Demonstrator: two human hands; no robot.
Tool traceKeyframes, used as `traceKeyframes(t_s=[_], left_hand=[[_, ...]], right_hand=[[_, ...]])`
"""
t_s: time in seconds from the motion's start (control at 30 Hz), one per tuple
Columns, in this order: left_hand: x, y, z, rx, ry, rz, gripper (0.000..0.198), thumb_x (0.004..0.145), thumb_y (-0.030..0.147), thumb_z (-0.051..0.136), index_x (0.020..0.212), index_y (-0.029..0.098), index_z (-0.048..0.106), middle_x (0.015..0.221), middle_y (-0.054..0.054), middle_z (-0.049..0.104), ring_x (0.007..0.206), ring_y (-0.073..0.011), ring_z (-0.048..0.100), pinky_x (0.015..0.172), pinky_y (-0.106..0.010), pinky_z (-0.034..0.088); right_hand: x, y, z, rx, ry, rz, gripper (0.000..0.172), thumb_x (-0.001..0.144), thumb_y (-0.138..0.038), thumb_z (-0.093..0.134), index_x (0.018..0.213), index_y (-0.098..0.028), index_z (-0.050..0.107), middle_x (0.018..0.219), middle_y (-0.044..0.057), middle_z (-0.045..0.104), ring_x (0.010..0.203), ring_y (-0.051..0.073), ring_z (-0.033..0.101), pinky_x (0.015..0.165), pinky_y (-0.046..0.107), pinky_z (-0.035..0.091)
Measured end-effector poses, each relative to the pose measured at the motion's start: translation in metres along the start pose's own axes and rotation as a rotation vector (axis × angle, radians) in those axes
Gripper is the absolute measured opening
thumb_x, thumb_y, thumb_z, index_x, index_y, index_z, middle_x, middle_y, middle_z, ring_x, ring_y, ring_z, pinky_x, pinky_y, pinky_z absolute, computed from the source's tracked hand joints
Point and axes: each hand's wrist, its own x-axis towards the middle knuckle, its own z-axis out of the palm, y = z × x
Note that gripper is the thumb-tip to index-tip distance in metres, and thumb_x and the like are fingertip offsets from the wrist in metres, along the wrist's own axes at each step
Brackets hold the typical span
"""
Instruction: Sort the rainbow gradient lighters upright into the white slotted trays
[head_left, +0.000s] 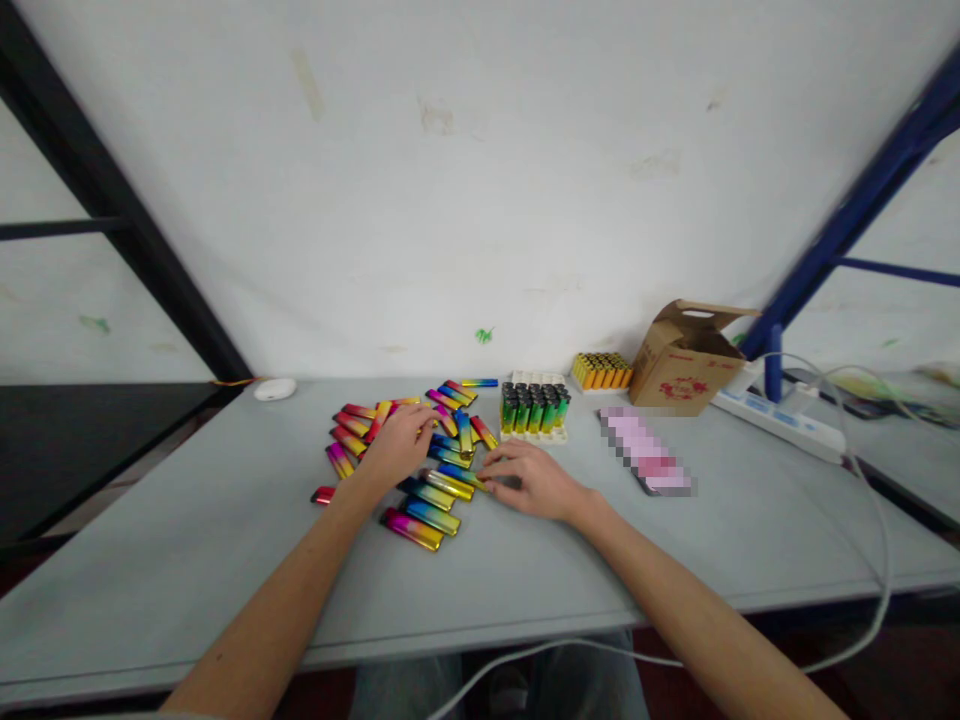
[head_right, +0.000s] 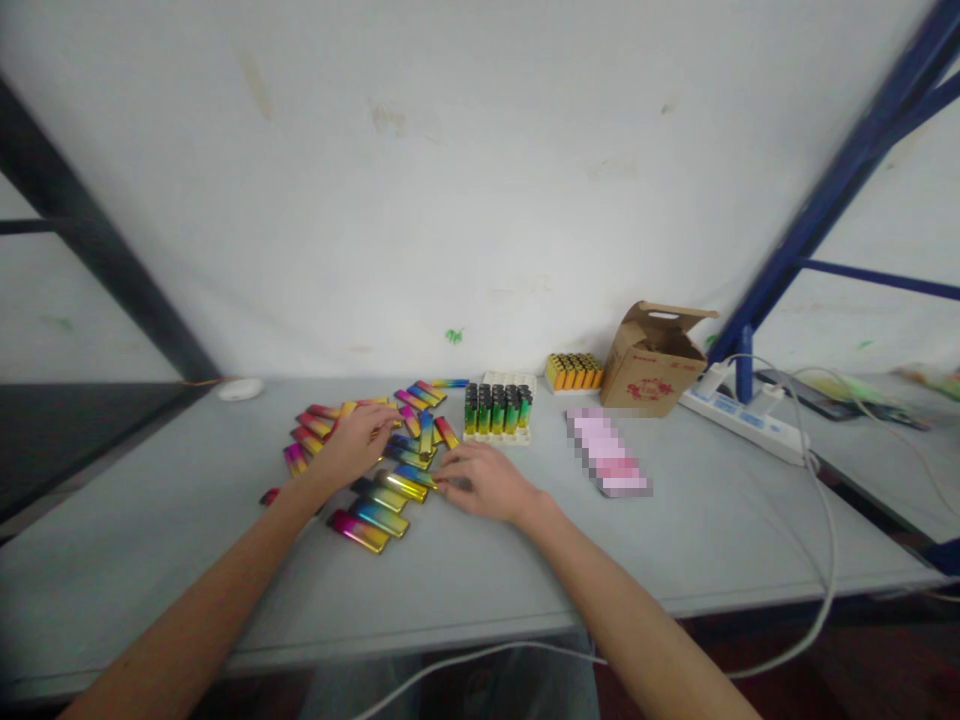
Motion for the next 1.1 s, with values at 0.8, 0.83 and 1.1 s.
traceKeyframes(t_s=[0.8, 0.83, 1.1], left_hand=[[-0.001, 0.011, -0.009, -0.393, 0.084, -0.155, 0.057, 0.098, 0.042, 0.021, 0.083, 0.016, 0.071, 0.087, -0.009, 0.075, 0.084, -0.02, 0.069, 0.084, -0.036, 0.053], [0.0, 0.01, -0.009, -0.365, 0.076, -0.147, 0.056, 0.098, 0.041, 0.022, 0.081, 0.016, 0.07, 0.085, -0.009, 0.074, 0.083, -0.0202, 0.069, 0.084, -0.036, 0.053], [0.003, -0.005, -0.006, -0.052, 0.087, -0.097, 0.033, 0.093, 0.038, 0.041, 0.092, 0.021, 0.069, 0.096, -0.007, 0.074, 0.092, -0.0231, 0.067, 0.087, -0.035, 0.049]], right_hand=[[0.007, -0.022, 0.01, -0.063, -0.027, -0.162, 0.035, 0.095, -0.035, 0.051, 0.126, -0.021, 0.058, 0.13, 0.011, 0.059, 0.123, 0.022, 0.048, 0.105, 0.041, 0.04], [0.008, -0.022, 0.011, -0.068, -0.034, -0.173, 0.037, 0.095, -0.034, 0.05, 0.128, -0.021, 0.057, 0.132, 0.01, 0.058, 0.125, 0.022, 0.047, 0.107, 0.041, 0.039], [0.006, -0.018, 0.01, -0.109, -0.055, -0.109, 0.032, 0.093, -0.027, 0.053, 0.122, -0.023, 0.063, 0.134, 0.009, 0.058, 0.127, 0.021, 0.048, 0.108, 0.043, 0.038]])
